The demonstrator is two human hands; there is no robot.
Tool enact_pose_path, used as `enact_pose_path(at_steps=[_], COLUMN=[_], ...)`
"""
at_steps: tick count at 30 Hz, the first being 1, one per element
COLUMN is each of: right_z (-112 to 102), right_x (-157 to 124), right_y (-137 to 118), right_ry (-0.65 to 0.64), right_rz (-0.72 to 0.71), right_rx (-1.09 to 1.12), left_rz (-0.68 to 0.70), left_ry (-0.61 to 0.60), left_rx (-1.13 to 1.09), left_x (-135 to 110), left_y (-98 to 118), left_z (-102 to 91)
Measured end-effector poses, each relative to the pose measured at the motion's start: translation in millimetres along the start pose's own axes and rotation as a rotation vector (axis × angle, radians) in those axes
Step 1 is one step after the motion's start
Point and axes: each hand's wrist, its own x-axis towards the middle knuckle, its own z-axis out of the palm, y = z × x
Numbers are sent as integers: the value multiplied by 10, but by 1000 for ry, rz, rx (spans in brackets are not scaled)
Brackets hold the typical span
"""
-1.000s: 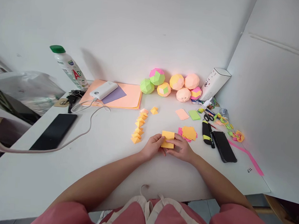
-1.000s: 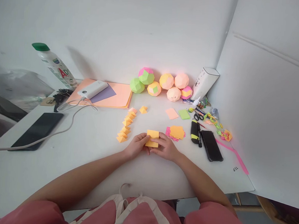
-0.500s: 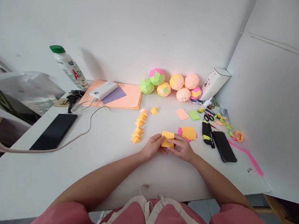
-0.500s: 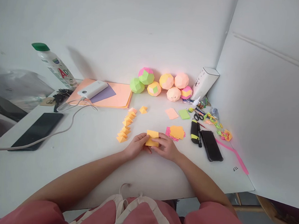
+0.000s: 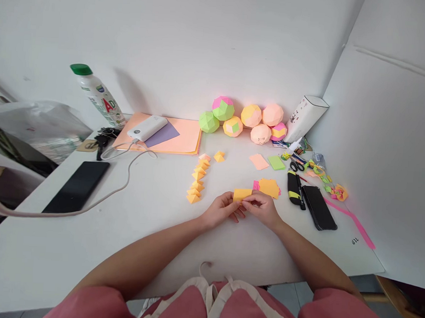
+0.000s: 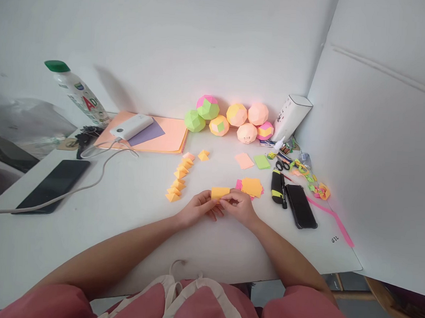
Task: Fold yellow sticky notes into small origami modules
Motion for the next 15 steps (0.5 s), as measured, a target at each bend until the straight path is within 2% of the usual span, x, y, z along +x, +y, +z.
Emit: enact_pose_path(at_steps=[15], right_z=[8], right_x=[-18], right_y=[-62], right_ry=[15], right_rz=[-42], right_rx=[-2], left_rz=[7], left_ry=[-17], left_rx=[34], left_x=[13], left_y=[-3], left_z=[5])
